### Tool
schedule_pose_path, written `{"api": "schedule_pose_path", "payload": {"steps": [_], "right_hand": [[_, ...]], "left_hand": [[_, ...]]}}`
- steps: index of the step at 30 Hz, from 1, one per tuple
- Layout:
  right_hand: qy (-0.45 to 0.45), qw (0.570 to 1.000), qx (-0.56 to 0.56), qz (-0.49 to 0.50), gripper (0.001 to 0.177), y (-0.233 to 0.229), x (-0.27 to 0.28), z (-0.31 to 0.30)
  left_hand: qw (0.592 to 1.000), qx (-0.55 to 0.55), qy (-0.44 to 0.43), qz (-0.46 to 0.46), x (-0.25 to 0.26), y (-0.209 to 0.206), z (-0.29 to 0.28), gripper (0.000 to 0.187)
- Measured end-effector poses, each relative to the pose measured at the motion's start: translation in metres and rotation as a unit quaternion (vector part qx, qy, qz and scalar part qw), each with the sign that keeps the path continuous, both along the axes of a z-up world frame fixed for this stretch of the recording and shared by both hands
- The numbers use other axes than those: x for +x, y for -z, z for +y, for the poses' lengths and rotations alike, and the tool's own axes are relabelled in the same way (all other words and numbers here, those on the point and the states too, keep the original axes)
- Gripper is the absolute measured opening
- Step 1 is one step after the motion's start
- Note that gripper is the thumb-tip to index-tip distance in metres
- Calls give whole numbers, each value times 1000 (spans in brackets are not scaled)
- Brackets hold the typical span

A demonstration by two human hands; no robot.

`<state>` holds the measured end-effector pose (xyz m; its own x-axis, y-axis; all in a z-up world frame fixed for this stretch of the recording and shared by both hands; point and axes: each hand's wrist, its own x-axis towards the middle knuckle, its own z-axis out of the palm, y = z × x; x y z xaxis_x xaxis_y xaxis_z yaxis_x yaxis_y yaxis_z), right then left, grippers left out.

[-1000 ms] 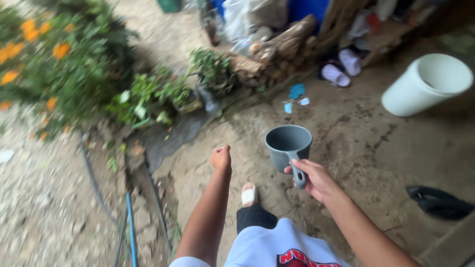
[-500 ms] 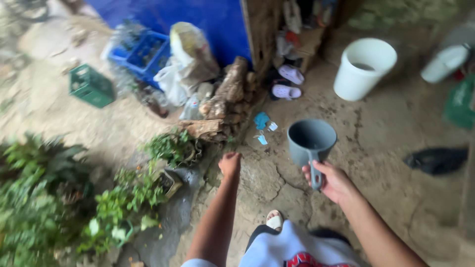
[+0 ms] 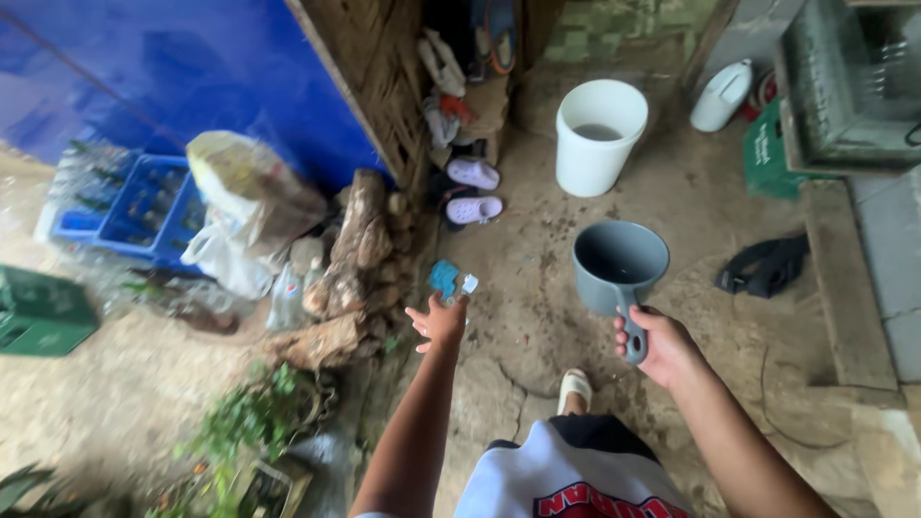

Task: The person using a plastic scoop takes water from a bucket and pours it onto plants located in a garden area and behind a fence.

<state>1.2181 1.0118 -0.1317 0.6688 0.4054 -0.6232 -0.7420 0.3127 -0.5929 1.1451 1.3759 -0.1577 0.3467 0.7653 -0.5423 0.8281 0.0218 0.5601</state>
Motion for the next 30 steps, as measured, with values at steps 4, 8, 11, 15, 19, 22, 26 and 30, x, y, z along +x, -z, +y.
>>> {"api": "schedule_pose_path", "payload": {"steps": [4, 8, 11, 15, 19, 22, 26, 30], "right_hand": [[22, 999, -29, 3, 24, 24, 66, -9], [31, 999, -29, 17, 26, 40, 138, -19], [27, 999, -39, 13, 25, 49, 193, -20], [13, 999, -29, -5, 22, 57, 261, -11], [18, 996, -82, 29, 21, 60, 331, 14], [3, 996, -71, 47, 20, 82, 401, 31], [-35, 997, -63, -15, 21, 137, 505, 56], [-21, 995, -101, 4, 15, 172, 588, 87]], "left_hand": [[1000, -7, -3, -16, 87, 19, 5, 74], [1000, -14, 3, -7, 172, 33, 4, 75], [1000, -12, 6, -13, 229, 38, 5, 74], [999, -16, 27, -31, 294, 55, 19, 75], [999, -8, 23, -41, 373, 87, 45, 76], [999, 6, 31, -39, 440, 116, 64, 75], [993, 57, 78, -72, 545, 151, 97, 79], [994, 37, 84, -50, 633, 151, 112, 73]]}}
